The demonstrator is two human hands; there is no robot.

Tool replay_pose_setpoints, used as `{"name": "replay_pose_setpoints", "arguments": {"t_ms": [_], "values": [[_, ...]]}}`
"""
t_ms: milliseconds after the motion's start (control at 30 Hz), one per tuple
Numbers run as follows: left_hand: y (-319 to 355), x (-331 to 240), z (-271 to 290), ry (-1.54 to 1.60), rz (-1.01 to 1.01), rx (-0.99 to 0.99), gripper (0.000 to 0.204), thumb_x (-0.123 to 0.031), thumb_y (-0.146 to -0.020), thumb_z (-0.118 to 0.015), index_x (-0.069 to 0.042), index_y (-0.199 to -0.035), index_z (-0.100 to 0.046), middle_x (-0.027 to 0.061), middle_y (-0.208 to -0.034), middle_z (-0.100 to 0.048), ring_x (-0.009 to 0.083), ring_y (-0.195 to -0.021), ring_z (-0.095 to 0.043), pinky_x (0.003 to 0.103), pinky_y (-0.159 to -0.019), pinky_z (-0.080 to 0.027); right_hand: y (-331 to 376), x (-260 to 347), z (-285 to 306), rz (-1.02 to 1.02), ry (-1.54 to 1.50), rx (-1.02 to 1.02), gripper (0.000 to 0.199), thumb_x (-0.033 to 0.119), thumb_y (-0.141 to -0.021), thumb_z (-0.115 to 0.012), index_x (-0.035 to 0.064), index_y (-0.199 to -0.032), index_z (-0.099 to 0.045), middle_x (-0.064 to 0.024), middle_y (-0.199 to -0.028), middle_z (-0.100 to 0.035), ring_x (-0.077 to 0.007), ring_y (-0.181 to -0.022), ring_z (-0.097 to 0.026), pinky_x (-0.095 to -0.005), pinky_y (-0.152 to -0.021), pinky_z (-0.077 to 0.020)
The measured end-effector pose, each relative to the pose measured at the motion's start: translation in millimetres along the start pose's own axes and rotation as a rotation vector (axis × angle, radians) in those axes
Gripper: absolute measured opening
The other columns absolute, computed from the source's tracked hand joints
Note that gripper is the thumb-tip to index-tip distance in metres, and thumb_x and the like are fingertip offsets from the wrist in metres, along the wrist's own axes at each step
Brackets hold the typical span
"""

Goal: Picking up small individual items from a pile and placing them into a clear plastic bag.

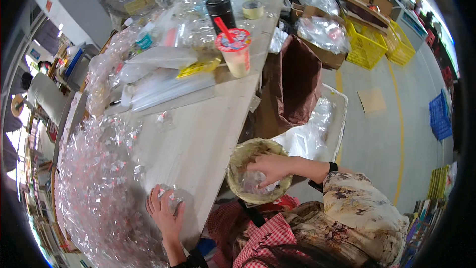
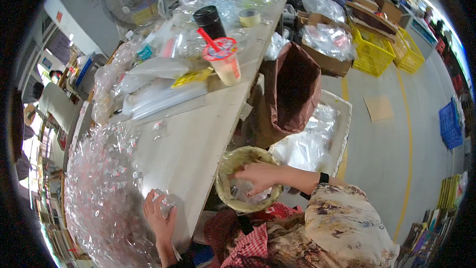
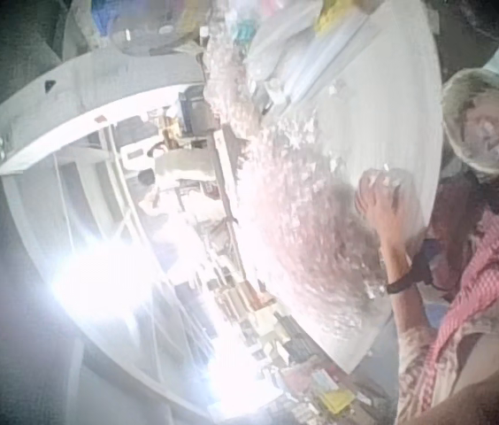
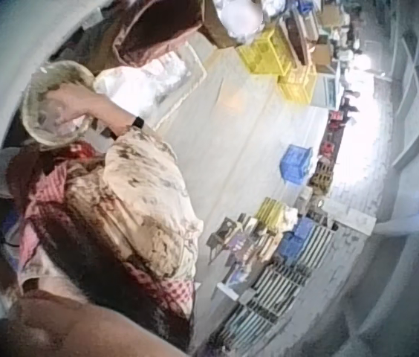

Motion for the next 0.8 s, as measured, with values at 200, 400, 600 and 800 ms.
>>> {"name": "replay_pose_setpoints", "arguments": {"t_ms": [200,400,600,800], "values": [[-6.3,-5.9,-7.0,-0.028,0.012,-0.001,0.043,-0.037,-0.078,-0.067,-0.013,-0.113,-0.060,0.0147,-0.136,-0.046,0.0358,-0.125,-0.043,0.052,-0.104,-0.029,5.7,7.4,-4.2,0.097,-0.053,-0.020,0.046,0.027,-0.082,-0.067,0.0095,-0.123,-0.053,-0.0171,-0.105,-0.062,-0.0371,-0.099,-0.059,-0.0443,-0.086,-0.0465],[-16.5,-15.7,-16.1,-0.040,0.006,0.039,0.048,-0.041,-0.082,-0.062,-0.012,-0.120,-0.057,0.0147,-0.139,-0.046,0.0351,-0.129,-0.041,0.051,-0.106,-0.029,18.3,13.5,41.9,0.201,-0.493,-0.290,0.019,0.014,-0.090,-0.060,0.0042,-0.106,-0.063,-0.0114,-0.092,-0.067,-0.0254,-0.083,-0.065,-0.0336,-0.075,-0.0519],[-23.6,-25.0,-13.1,-0.018,0.014,-0.002,0.043,-0.035,-0.079,-0.067,-0.013,-0.115,-0.059,0.0141,-0.137,-0.046,0.0341,-0.126,-0.044,0.052,-0.105,-0.029,75.9,-68.5,83.7,-0.046,-0.983,-0.938,0.009,0.004,-0.089,-0.055,0.0018,-0.092,-0.063,-0.0016,-0.080,-0.063,-0.0065,-0.073,-0.057,-0.0218,-0.064,-0.0454],[-31.8,-33.6,-15.0,-0.031,0.024,0.031,0.046,-0.033,-0.082,-0.064,-0.010,-0.120,-0.057,0.0166,-0.137,-0.045,0.0360,-0.127,-0.041,0.051,-0.105,-0.028,77.2,-144.1,31.7,-0.268,-0.921,-0.954,0.009,0.006,-0.087,-0.054,0.0054,-0.090,-0.063,0.0028,-0.075,-0.060,-0.0033,-0.066,-0.051,-0.0187,-0.057,-0.0406]]}}
Point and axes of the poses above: each hand's wrist, its own y-axis away from the middle knuckle, its own z-axis out of the back of the hand, x = y × z, the point moved 10 cm from there along -y, towards the middle knuckle
